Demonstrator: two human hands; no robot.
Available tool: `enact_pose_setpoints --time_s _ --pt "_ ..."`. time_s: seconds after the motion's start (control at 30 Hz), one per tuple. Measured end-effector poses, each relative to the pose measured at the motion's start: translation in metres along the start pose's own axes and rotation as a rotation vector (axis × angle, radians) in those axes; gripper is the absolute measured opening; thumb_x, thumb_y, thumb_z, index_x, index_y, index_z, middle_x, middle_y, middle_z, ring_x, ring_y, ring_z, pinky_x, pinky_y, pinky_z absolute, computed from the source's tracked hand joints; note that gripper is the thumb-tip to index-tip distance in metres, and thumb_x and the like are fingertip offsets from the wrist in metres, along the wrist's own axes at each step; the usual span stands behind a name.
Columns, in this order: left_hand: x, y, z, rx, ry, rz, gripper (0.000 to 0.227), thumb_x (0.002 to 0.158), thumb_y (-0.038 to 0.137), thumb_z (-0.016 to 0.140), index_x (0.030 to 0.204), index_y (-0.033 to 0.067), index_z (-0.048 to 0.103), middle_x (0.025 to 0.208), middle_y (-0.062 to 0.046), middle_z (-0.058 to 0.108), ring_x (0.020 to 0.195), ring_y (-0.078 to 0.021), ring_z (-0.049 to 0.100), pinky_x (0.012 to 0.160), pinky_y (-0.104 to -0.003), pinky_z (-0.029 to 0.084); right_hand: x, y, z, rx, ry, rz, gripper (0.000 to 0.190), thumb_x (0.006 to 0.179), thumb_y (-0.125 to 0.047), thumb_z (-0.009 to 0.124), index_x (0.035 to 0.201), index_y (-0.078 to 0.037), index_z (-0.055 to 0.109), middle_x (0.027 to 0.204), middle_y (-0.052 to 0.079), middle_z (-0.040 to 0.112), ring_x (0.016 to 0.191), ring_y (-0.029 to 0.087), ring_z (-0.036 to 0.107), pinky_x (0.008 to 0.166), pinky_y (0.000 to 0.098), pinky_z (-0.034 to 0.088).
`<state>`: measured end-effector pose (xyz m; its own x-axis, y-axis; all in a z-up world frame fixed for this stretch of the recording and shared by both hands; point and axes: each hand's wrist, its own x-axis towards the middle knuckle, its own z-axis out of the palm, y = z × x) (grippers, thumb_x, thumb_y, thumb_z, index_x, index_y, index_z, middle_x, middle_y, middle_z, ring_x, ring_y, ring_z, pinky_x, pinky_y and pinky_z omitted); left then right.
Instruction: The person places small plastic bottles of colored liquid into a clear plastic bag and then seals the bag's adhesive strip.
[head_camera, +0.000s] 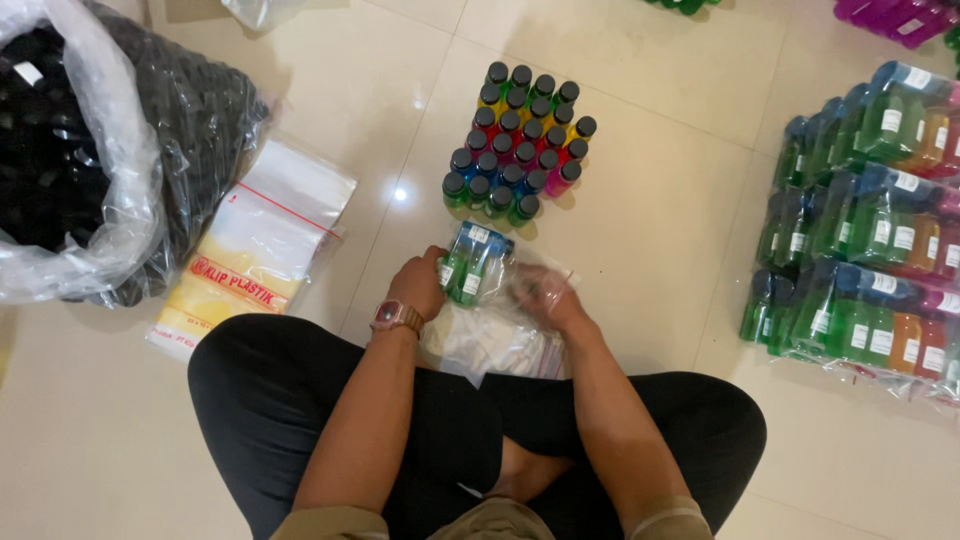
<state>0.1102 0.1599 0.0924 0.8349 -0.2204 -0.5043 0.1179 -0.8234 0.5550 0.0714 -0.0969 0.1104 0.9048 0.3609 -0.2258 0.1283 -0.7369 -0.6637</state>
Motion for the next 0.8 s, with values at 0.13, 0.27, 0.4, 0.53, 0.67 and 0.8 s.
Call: enact_pose_setpoints --time_s 0.13,0.27,0.4,0.53,0.67,0.8 --pt "0.004 -0.001 0.005 0.03 -0.009 -0.012 0.063 0.088 0.008 0.063 0.149 0.0147 0.046 0.118 -0.024 0.063 0.117 -0.044 0.064 0.101 -0.056 0.052 0.006 0.044 0.024 0.014 0.181 0.158 0.046 0.093 -0.039 0.066 0.135 -0.02 0.065 0.114 0.016 0.075 0.114 0.038 0.07 0.101 0.0491 0.057" --pt "0.006 0.0 0.003 -0.005 -0.037 -0.015 0.07 0.085 0.009 0.069 0.15 0.013 0.045 0.119 -0.025 0.062 0.118 -0.0453 0.063 0.102 -0.058 0.051 0.008 0.013 0.004 -0.06 0.153 0.165 0.045 0.09 -0.038 0.07 0.132 -0.021 0.069 0.114 0.016 0.076 0.113 0.037 0.071 0.102 0.0474 0.056" --pt "0.004 0.003 0.002 0.021 -0.026 -0.005 0.065 0.086 0.008 0.068 0.148 0.015 0.047 0.118 -0.024 0.062 0.117 -0.0451 0.064 0.101 -0.057 0.052 0.009 0.044 0.021 -0.031 0.112 0.242 0.048 0.092 -0.047 0.068 0.135 -0.025 0.068 0.117 0.012 0.076 0.113 0.032 0.072 0.104 0.0434 0.055" --pt "0.002 0.002 0.0 0.006 -0.005 0.01 0.065 0.086 0.007 0.067 0.148 0.0155 0.049 0.117 -0.024 0.063 0.116 -0.0447 0.064 0.1 -0.057 0.052 0.01 0.057 0.031 -0.071 0.102 0.172 0.048 0.092 -0.044 0.068 0.133 -0.019 0.069 0.126 0.013 0.073 0.124 0.035 0.066 0.11 0.046 0.051" --pt "0.002 0.003 0.002 0.007 -0.01 0.008 0.069 0.084 0.008 0.071 0.15 0.0148 0.049 0.118 -0.024 0.063 0.118 -0.0439 0.064 0.101 -0.056 0.052 0.012 0.069 0.04 -0.037 0.106 0.18 0.052 0.091 -0.044 0.07 0.137 -0.02 0.066 0.133 0.011 0.07 0.131 0.034 0.062 0.115 0.0473 0.048" --pt "-0.002 0.007 -0.002 0.034 0.002 0.014 0.07 0.085 0.009 0.072 0.151 0.0141 0.049 0.118 -0.024 0.064 0.118 -0.0438 0.064 0.101 -0.055 0.052 0.001 0.044 0.011 -0.062 0.079 0.184 0.057 0.092 -0.043 0.068 0.144 -0.023 0.059 0.136 0.009 0.069 0.133 0.032 0.06 0.117 0.0469 0.046"
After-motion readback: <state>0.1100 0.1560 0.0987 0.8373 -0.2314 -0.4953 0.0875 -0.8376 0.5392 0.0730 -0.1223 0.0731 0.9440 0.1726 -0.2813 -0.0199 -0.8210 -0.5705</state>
